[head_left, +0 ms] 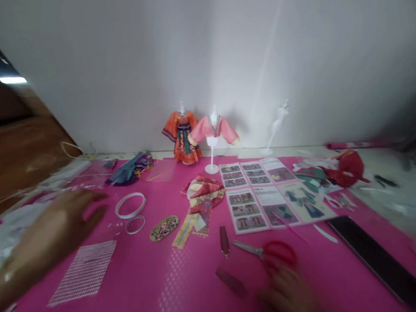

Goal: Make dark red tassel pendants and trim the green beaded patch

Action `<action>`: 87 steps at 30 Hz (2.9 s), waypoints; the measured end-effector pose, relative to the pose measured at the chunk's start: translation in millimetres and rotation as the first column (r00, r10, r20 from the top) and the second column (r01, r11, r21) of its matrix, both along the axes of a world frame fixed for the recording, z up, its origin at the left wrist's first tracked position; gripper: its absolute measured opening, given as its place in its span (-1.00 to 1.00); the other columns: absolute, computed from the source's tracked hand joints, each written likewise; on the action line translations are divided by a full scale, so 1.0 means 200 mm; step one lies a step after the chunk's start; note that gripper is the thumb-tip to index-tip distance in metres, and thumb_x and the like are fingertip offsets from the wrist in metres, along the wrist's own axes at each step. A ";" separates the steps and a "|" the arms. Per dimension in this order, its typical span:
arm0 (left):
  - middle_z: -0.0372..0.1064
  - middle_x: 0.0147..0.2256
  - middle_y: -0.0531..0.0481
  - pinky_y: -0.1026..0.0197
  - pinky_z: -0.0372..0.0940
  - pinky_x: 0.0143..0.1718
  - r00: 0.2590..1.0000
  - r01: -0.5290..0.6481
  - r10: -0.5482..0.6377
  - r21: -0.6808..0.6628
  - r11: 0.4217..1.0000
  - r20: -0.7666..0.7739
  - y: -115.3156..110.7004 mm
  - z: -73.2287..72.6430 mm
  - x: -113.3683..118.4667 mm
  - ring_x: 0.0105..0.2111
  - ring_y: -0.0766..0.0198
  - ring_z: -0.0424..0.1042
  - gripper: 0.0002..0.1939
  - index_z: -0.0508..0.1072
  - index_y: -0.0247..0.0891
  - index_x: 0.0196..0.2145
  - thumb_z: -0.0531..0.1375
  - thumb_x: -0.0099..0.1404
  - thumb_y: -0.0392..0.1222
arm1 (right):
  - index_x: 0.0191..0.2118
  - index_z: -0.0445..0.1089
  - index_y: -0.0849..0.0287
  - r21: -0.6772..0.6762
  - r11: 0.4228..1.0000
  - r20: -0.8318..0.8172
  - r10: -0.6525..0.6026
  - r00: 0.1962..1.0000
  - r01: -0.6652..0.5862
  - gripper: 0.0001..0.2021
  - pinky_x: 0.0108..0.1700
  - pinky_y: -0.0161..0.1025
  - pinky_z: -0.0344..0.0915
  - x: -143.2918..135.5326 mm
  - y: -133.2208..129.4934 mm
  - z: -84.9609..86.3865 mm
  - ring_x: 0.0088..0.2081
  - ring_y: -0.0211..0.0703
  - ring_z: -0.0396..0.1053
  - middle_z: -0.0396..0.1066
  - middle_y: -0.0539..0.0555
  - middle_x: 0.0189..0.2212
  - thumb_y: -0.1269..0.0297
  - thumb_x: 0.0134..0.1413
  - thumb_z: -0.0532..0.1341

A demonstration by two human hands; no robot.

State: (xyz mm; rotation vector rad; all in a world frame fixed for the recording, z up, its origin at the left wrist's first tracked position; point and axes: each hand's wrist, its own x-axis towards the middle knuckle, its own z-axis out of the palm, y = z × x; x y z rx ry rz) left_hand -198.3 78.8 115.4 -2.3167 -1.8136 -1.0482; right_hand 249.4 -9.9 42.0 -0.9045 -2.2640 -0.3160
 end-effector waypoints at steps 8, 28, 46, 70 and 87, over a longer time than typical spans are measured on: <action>0.57 -0.30 0.00 0.21 0.38 -0.28 0.789 0.581 -0.494 0.184 0.793 -0.365 -0.40 -0.51 1.00 -0.35 0.25 0.49 -0.54 0.48 -0.17 -0.09 -0.22 0.56 -0.26 | -0.22 0.42 0.15 -0.160 0.987 -0.270 -0.064 0.961 0.021 -0.77 -0.05 0.00 0.38 -0.09 -0.04 -0.20 -0.42 -0.13 0.39 0.36 0.01 -0.50 0.56 0.15 0.07; 0.37 0.21 -0.15 -0.15 0.22 0.22 0.507 0.699 -0.708 -0.247 0.671 -0.491 -0.30 -0.42 0.88 0.21 0.01 0.32 -0.38 0.23 -0.16 0.30 0.25 0.36 0.00 | -0.20 0.50 0.10 0.007 0.986 -0.141 0.164 0.976 -0.164 -0.73 0.25 -0.19 0.11 -0.13 0.00 -0.15 -0.24 -0.25 0.45 0.59 -0.09 -0.28 0.35 0.43 0.04; 0.21 0.31 -0.22 -0.26 0.14 0.27 0.635 0.662 -0.752 -0.378 0.647 -0.177 -0.31 -0.37 0.82 0.32 0.00 0.18 -0.59 0.38 -0.21 0.16 0.19 0.36 -0.21 | -0.07 0.45 0.19 -0.314 0.938 -0.128 0.111 0.985 -0.147 -0.69 -0.06 -0.08 0.33 -0.22 -0.11 -0.09 -0.13 -0.07 0.36 0.48 0.12 -0.18 0.56 0.12 0.10; 0.23 0.30 -0.21 -0.31 0.00 0.31 0.642 0.676 -0.764 -0.425 0.602 -0.061 -0.29 -0.42 0.88 0.33 -0.06 0.14 -0.69 0.44 -0.16 0.06 0.22 0.36 -0.25 | -0.20 0.41 0.18 -0.231 0.972 -0.129 0.015 0.992 -0.045 -0.94 -0.08 -0.04 0.33 -0.15 -0.10 -0.12 -0.17 -0.10 0.38 0.41 0.02 -0.25 0.42 0.25 0.20; 0.18 0.32 -0.24 -0.41 0.03 0.28 0.641 0.686 -0.763 -0.383 0.619 -0.084 -0.28 -0.47 0.86 0.33 -0.12 0.13 -0.55 0.31 -0.16 0.21 0.16 0.38 -0.24 | -0.19 0.40 0.12 -0.262 0.964 -0.228 -0.009 0.974 -0.052 -0.75 -0.17 -0.07 0.28 -0.17 -0.09 -0.12 -0.25 -0.07 0.32 0.46 0.08 -0.29 0.56 0.02 0.16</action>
